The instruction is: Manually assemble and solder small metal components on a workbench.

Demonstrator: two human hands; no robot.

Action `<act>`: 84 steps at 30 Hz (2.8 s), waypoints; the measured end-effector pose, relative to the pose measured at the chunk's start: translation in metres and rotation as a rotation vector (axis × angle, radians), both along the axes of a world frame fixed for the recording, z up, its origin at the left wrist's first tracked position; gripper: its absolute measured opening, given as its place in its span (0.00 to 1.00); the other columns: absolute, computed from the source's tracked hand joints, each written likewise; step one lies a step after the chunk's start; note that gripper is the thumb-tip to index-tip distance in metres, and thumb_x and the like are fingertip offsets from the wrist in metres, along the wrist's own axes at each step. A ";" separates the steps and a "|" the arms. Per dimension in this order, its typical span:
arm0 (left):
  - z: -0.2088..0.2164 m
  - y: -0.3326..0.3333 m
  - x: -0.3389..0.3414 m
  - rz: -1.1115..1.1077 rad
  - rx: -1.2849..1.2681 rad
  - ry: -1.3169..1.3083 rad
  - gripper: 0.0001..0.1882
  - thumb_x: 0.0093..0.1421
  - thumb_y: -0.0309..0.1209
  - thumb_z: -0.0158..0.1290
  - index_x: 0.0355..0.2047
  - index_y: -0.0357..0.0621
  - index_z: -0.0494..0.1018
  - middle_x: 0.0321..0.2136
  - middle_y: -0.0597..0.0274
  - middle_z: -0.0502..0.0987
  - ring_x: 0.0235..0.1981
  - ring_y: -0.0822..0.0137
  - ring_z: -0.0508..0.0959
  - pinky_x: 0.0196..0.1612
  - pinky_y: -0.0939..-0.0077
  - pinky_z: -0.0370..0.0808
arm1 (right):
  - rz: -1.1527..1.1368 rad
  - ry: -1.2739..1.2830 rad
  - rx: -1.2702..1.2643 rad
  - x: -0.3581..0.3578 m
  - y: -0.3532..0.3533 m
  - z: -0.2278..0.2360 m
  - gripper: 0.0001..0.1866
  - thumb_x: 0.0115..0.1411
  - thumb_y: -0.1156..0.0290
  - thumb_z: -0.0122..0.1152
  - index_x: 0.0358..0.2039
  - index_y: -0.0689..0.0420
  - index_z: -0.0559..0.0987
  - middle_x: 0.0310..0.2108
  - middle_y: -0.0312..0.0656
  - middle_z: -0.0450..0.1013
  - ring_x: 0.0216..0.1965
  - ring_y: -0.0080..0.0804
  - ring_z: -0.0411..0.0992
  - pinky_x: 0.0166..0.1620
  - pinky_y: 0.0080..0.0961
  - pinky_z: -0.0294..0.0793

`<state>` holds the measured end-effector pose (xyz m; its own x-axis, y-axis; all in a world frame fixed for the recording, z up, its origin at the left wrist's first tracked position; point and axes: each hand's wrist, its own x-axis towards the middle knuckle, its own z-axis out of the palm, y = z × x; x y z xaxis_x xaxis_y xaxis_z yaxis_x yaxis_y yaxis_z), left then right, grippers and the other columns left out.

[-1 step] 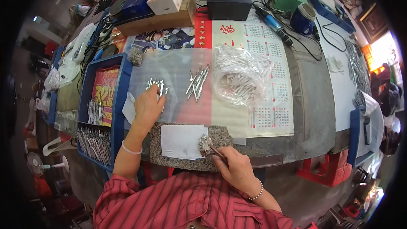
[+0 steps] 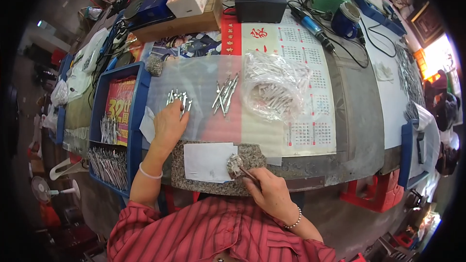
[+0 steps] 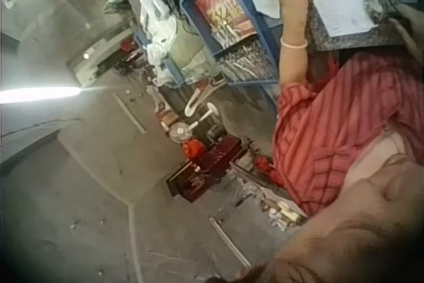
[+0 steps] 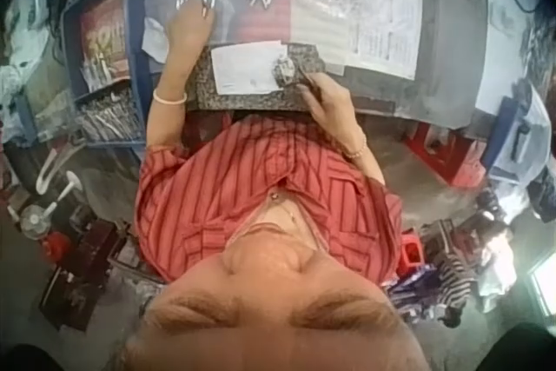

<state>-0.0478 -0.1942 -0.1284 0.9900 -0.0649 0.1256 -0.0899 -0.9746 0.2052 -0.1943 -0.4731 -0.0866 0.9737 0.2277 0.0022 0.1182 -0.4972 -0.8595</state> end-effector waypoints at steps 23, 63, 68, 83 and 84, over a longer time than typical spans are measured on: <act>0.002 0.002 0.033 0.167 0.050 0.134 0.10 0.52 0.33 0.53 0.28 0.39 0.75 0.26 0.44 0.78 0.31 0.42 0.78 0.34 0.51 0.73 | 0.068 -0.027 0.032 -0.002 -0.002 -0.008 0.09 0.56 0.72 0.62 0.36 0.60 0.75 0.30 0.46 0.73 0.28 0.46 0.73 0.28 0.35 0.72; 0.061 -0.035 -0.072 -0.055 -1.546 0.704 0.04 0.61 0.22 0.48 0.28 0.35 0.70 0.22 0.56 0.78 0.24 0.67 0.80 0.29 0.78 0.78 | -0.110 0.624 0.679 0.006 -0.011 0.015 0.10 0.62 0.75 0.55 0.42 0.65 0.74 0.27 0.40 0.74 0.19 0.17 0.66 0.22 0.17 0.65; 0.050 -0.053 -0.117 -0.121 -1.939 1.204 0.02 0.61 0.20 0.47 0.30 0.35 0.69 0.24 0.54 0.77 0.24 0.62 0.80 0.27 0.77 0.78 | -0.066 0.890 1.187 0.027 0.009 0.014 0.18 0.61 0.74 0.55 0.50 0.67 0.69 0.30 0.42 0.71 0.14 0.17 0.58 0.17 0.16 0.58; 0.053 -0.088 -0.135 0.026 -1.838 0.802 0.10 0.62 0.21 0.50 0.44 0.32 0.68 0.32 0.55 0.77 0.29 0.67 0.79 0.35 0.75 0.79 | -0.097 0.707 1.044 0.036 0.013 0.011 0.07 0.58 0.74 0.63 0.33 0.60 0.74 0.22 0.35 0.71 0.14 0.16 0.62 0.18 0.14 0.58; 0.050 -0.087 -0.135 0.014 -1.775 0.738 0.10 0.62 0.20 0.49 0.44 0.32 0.68 0.33 0.57 0.77 0.30 0.69 0.79 0.37 0.77 0.78 | -0.088 0.715 1.039 0.037 0.014 0.012 0.07 0.58 0.74 0.63 0.33 0.60 0.74 0.22 0.35 0.71 0.14 0.16 0.62 0.18 0.14 0.58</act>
